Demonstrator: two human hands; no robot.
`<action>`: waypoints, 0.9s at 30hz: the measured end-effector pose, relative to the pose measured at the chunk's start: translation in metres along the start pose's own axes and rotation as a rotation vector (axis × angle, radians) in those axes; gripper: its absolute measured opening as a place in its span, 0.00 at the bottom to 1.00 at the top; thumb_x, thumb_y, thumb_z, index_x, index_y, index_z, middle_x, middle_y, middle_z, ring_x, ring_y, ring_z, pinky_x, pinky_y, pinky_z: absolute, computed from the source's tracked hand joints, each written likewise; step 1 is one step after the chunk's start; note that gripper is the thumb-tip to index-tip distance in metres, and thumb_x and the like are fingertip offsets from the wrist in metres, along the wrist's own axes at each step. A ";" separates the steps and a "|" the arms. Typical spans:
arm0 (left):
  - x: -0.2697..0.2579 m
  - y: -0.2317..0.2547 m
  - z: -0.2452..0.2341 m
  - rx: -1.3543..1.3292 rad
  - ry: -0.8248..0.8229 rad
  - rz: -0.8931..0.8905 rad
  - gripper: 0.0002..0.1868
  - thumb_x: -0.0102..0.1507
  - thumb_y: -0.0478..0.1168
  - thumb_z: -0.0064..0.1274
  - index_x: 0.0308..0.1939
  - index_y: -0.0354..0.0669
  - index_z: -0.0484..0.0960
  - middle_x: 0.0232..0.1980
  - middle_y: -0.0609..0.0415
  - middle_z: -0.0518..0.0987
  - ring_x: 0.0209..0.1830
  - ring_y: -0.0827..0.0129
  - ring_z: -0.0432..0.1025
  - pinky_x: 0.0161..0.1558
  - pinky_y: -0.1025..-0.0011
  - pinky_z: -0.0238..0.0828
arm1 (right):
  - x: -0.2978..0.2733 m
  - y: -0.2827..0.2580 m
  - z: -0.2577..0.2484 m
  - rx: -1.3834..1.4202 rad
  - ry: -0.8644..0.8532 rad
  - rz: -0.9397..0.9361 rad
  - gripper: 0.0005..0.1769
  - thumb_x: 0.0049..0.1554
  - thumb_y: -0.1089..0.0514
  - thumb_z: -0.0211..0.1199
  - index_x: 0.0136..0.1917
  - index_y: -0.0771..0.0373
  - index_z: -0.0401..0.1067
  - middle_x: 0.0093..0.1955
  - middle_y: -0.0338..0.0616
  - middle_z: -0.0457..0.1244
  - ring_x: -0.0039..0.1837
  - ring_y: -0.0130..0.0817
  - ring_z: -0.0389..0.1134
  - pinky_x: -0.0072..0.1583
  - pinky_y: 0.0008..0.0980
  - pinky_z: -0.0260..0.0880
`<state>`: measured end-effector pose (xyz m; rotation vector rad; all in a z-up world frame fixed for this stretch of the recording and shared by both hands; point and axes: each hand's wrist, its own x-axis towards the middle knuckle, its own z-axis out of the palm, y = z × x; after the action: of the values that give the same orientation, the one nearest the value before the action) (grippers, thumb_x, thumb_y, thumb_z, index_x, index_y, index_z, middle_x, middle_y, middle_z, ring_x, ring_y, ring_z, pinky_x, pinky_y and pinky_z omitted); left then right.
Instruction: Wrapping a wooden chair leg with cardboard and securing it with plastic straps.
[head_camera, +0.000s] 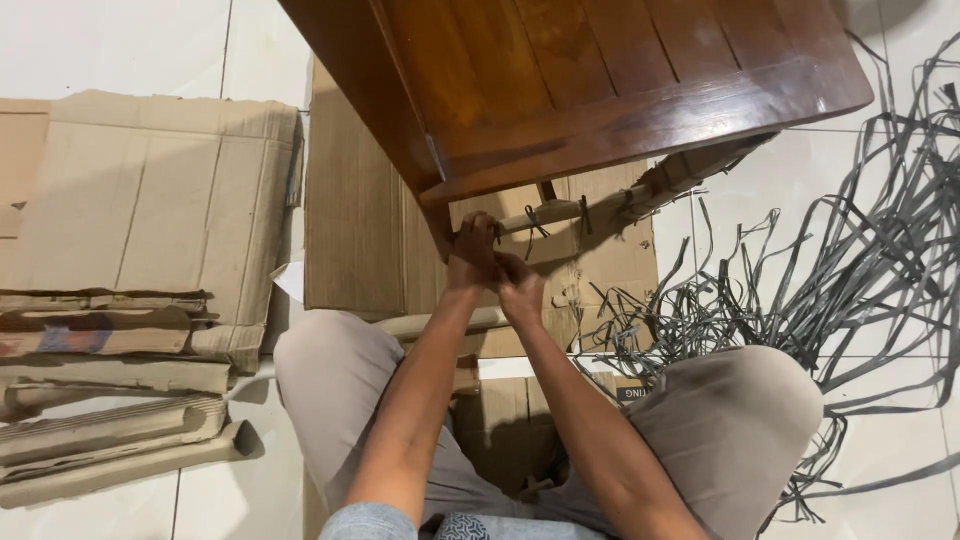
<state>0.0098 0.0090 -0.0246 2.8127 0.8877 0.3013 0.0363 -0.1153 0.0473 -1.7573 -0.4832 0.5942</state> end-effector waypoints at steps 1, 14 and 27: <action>-0.001 -0.001 0.000 0.001 0.002 0.001 0.12 0.68 0.41 0.42 0.53 0.54 0.79 0.58 0.62 0.75 0.67 0.66 0.68 0.52 0.69 0.79 | -0.005 -0.008 -0.001 0.001 0.001 -0.002 0.14 0.58 0.63 0.64 0.57 0.66 0.80 0.52 0.60 0.72 0.60 0.52 0.73 0.63 0.50 0.71; -0.029 0.027 -0.087 -0.632 0.104 -0.133 0.26 0.61 0.30 0.48 0.64 0.45 0.71 0.61 0.53 0.74 0.69 0.60 0.67 0.67 0.70 0.68 | -0.035 0.005 -0.023 -0.270 -0.039 0.064 0.14 0.57 0.59 0.64 0.54 0.67 0.81 0.47 0.58 0.72 0.54 0.55 0.74 0.54 0.53 0.74; -0.027 0.036 -0.217 -0.741 0.070 -0.349 0.14 0.61 0.44 0.55 0.40 0.37 0.88 0.31 0.41 0.84 0.29 0.51 0.80 0.23 0.59 0.70 | 0.008 -0.094 -0.092 0.142 0.170 -0.208 0.09 0.67 0.57 0.59 0.55 0.60 0.78 0.43 0.47 0.71 0.46 0.34 0.73 0.53 0.36 0.77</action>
<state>-0.0453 -0.0129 0.1889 1.9484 0.9994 0.5434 0.0977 -0.1566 0.1568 -1.5829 -0.4849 0.3211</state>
